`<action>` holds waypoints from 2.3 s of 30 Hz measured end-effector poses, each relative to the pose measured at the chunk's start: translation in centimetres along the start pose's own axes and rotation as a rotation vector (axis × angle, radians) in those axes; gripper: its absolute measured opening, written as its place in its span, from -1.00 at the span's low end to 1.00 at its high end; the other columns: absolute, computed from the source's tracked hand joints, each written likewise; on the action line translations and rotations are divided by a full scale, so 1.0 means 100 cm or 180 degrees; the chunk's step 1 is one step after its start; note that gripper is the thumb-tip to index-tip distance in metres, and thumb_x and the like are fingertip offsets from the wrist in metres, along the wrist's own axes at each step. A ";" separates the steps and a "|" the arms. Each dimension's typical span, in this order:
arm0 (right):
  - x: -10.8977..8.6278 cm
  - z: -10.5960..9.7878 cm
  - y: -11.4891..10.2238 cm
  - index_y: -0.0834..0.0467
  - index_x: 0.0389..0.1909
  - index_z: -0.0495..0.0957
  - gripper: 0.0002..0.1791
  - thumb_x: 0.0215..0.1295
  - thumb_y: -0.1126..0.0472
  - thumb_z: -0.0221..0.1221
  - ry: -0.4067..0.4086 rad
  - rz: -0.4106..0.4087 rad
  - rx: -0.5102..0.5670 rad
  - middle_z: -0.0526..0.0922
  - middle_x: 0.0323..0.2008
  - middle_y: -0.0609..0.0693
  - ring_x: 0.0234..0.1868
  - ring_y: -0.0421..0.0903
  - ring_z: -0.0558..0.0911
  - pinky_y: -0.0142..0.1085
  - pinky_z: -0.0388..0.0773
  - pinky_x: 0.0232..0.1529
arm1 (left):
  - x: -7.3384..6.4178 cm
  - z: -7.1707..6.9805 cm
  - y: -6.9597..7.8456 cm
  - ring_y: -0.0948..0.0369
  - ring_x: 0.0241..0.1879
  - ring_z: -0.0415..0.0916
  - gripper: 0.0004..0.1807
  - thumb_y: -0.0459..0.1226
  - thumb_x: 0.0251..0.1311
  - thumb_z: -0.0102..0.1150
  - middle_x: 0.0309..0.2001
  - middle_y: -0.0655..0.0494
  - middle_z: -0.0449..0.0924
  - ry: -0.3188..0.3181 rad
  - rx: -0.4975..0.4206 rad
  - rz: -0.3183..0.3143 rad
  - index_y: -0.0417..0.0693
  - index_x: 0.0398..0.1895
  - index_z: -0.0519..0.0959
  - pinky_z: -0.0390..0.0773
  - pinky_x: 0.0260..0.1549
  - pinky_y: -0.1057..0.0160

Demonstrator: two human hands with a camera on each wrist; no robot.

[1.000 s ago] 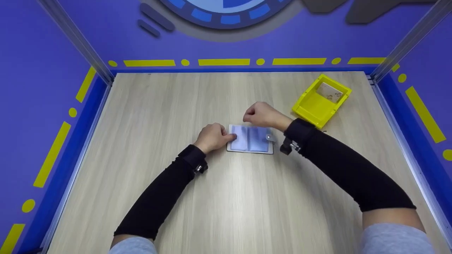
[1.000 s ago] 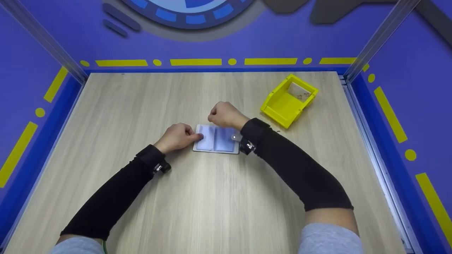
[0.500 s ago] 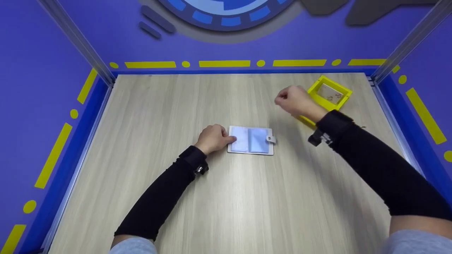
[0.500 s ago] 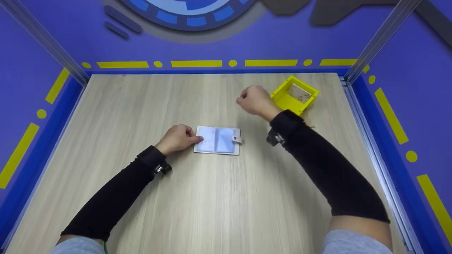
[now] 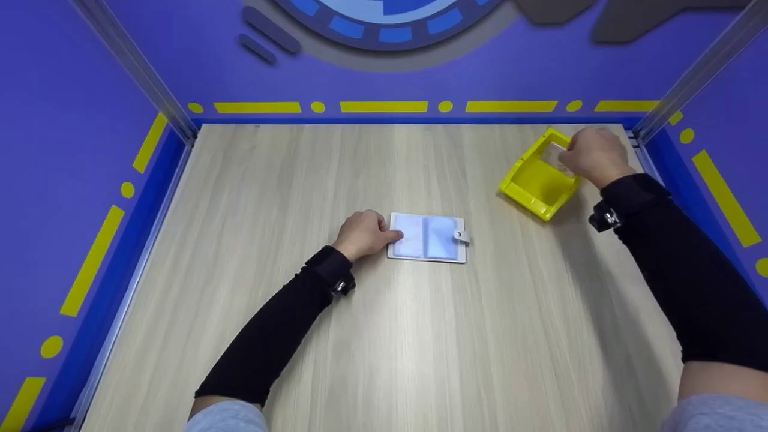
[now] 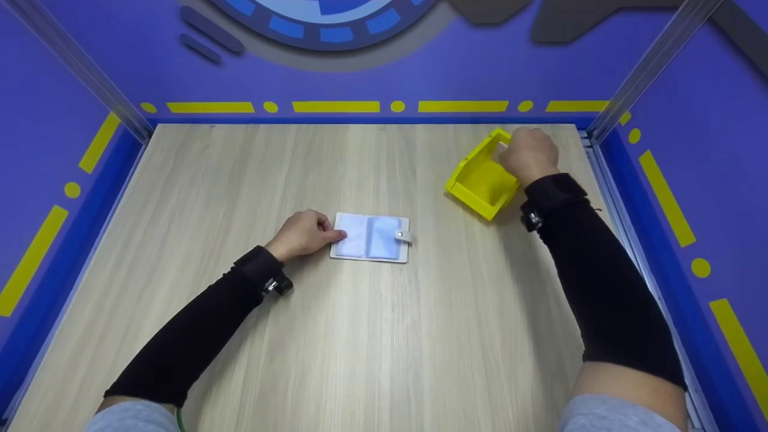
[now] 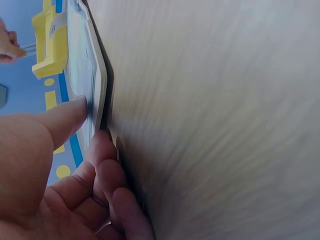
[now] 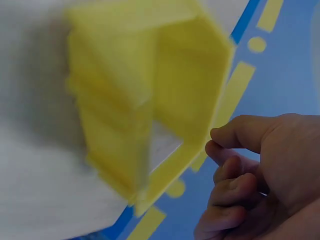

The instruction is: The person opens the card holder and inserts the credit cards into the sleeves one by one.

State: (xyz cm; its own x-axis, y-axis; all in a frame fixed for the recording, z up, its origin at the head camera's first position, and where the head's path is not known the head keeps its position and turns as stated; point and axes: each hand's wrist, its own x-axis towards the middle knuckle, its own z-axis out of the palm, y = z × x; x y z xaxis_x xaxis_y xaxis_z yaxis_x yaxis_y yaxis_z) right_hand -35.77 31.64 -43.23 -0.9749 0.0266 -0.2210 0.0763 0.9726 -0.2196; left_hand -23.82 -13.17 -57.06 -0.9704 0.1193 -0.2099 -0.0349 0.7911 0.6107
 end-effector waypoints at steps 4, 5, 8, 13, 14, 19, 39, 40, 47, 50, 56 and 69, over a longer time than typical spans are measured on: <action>0.007 0.004 0.022 0.45 -0.12 0.71 -0.64 0.49 0.15 0.24 0.0105 -0.0023 -0.0104 0.74 -0.21 0.37 -0.15 0.30 0.64 0.15 0.60 -0.06 | -0.010 -0.010 0.011 0.16 -0.43 0.46 -0.53 0.13 0.27 0.51 -0.57 0.26 0.49 -0.0038 -0.0014 -0.0017 0.11 -0.63 0.59 0.39 -0.39 0.18; 0.009 0.006 0.026 0.46 -0.13 0.71 -0.64 0.49 0.16 0.24 0.0113 -0.0037 -0.0123 0.75 -0.21 0.38 -0.13 0.32 0.65 0.18 0.61 -0.03 | -0.014 -0.014 0.016 0.16 -0.43 0.46 -0.53 0.12 0.29 0.51 -0.56 0.26 0.48 -0.0062 -0.0034 -0.0020 0.10 -0.63 0.59 0.39 -0.38 0.18; 0.013 0.010 0.034 0.49 -0.11 0.71 -0.63 0.49 0.18 0.24 0.0131 -0.0007 -0.0129 0.76 -0.18 0.42 -0.07 0.37 0.66 0.25 0.62 0.07 | -0.009 -0.007 0.006 0.19 -0.45 0.43 -0.51 0.15 0.28 0.50 -0.58 0.29 0.46 0.0007 -0.0011 0.0037 0.13 -0.64 0.57 0.36 -0.40 0.21; 0.020 0.017 0.043 0.47 -0.10 0.69 -0.63 0.50 0.16 0.25 0.0243 0.0167 -0.0044 0.73 -0.11 0.43 0.00 0.39 0.62 0.32 0.57 0.18 | -0.013 -0.009 0.012 0.19 -0.43 0.44 -0.52 0.13 0.30 0.51 -0.57 0.30 0.45 0.0003 -0.0009 0.0000 0.11 -0.61 0.58 0.36 -0.39 0.22; 0.021 0.019 0.045 0.47 -0.11 0.69 -0.63 0.51 0.15 0.26 0.0269 0.0201 -0.0027 0.72 -0.11 0.42 0.00 0.39 0.61 0.33 0.56 0.19 | -0.019 -0.015 0.021 0.18 -0.42 0.44 -0.54 0.09 0.32 0.51 -0.57 0.29 0.45 -0.0026 -0.0005 -0.0040 0.09 -0.60 0.59 0.35 -0.38 0.22; 0.026 0.024 0.049 0.45 0.00 0.57 -0.56 0.53 0.07 0.27 0.0361 0.0327 -0.0014 0.65 -0.03 0.46 0.08 0.45 0.59 0.40 0.48 0.29 | -0.019 -0.014 0.022 0.20 -0.44 0.41 -0.53 0.10 0.33 0.50 -0.58 0.30 0.42 -0.0016 0.0037 -0.0019 0.11 -0.60 0.56 0.33 -0.40 0.25; 0.031 0.025 0.054 0.45 -0.03 0.57 -0.61 0.55 0.12 0.24 0.0448 0.0267 0.0062 0.64 0.00 0.48 0.05 0.45 0.62 0.35 0.56 0.14 | -0.020 -0.015 0.023 0.20 -0.43 0.41 -0.50 0.13 0.33 0.50 -0.59 0.30 0.41 -0.0060 0.0069 -0.0074 0.10 -0.62 0.55 0.34 -0.38 0.23; 0.031 0.024 0.054 0.45 -0.05 0.59 -0.62 0.55 0.12 0.23 0.0442 0.0254 0.0057 0.65 -0.02 0.47 0.03 0.45 0.63 0.35 0.57 0.12 | -0.020 -0.015 0.023 0.20 -0.43 0.40 -0.50 0.12 0.34 0.50 -0.59 0.30 0.40 -0.0059 0.0072 -0.0076 0.10 -0.62 0.54 0.34 -0.38 0.23; 0.028 0.022 0.054 0.47 -0.05 0.65 -0.64 0.57 0.16 0.18 0.0577 0.0125 0.0082 0.70 -0.02 0.50 -0.02 0.46 0.66 0.32 0.59 0.02 | -0.021 -0.015 0.022 0.19 -0.41 0.42 -0.51 0.12 0.33 0.50 -0.58 0.30 0.42 -0.0038 0.0070 -0.0065 0.11 -0.61 0.55 0.34 -0.36 0.22; 0.027 0.021 0.054 0.46 -0.10 0.69 -0.64 0.61 0.17 0.17 0.0615 0.0060 0.0106 0.72 -0.07 0.50 -0.09 0.45 0.66 0.28 0.58 -0.05 | -0.020 -0.014 0.022 0.19 -0.41 0.42 -0.51 0.12 0.33 0.51 -0.57 0.30 0.42 -0.0026 0.0076 -0.0071 0.11 -0.61 0.54 0.33 -0.36 0.22; 0.021 0.019 0.054 0.47 -0.14 0.73 -0.63 0.64 0.21 0.13 0.0750 -0.0108 0.0159 0.74 -0.08 0.50 -0.09 0.49 0.67 0.32 0.56 -0.04 | -0.020 -0.014 0.021 0.20 -0.42 0.40 -0.53 0.10 0.33 0.51 -0.59 0.31 0.40 -0.0042 0.0057 -0.0033 0.09 -0.59 0.57 0.32 -0.38 0.24; 0.004 0.003 0.035 0.44 -0.07 0.78 -0.65 0.54 0.28 0.09 0.0872 -0.0195 0.0199 0.72 0.09 0.49 0.13 0.53 0.61 0.42 0.52 0.16 | -0.021 -0.016 0.021 0.18 -0.42 0.43 -0.53 0.10 0.32 0.51 -0.56 0.29 0.43 0.0030 0.0038 -0.0043 0.10 -0.60 0.57 0.34 -0.36 0.22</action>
State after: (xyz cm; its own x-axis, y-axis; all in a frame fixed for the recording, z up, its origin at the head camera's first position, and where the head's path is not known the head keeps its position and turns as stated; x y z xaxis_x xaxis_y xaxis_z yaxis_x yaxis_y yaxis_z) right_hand -35.89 34.97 -44.33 -0.9976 0.0379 0.0577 0.0199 0.9584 -0.2847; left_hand -22.21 -12.74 -54.06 -0.9721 0.1028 -0.2107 -0.0452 0.7996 0.5988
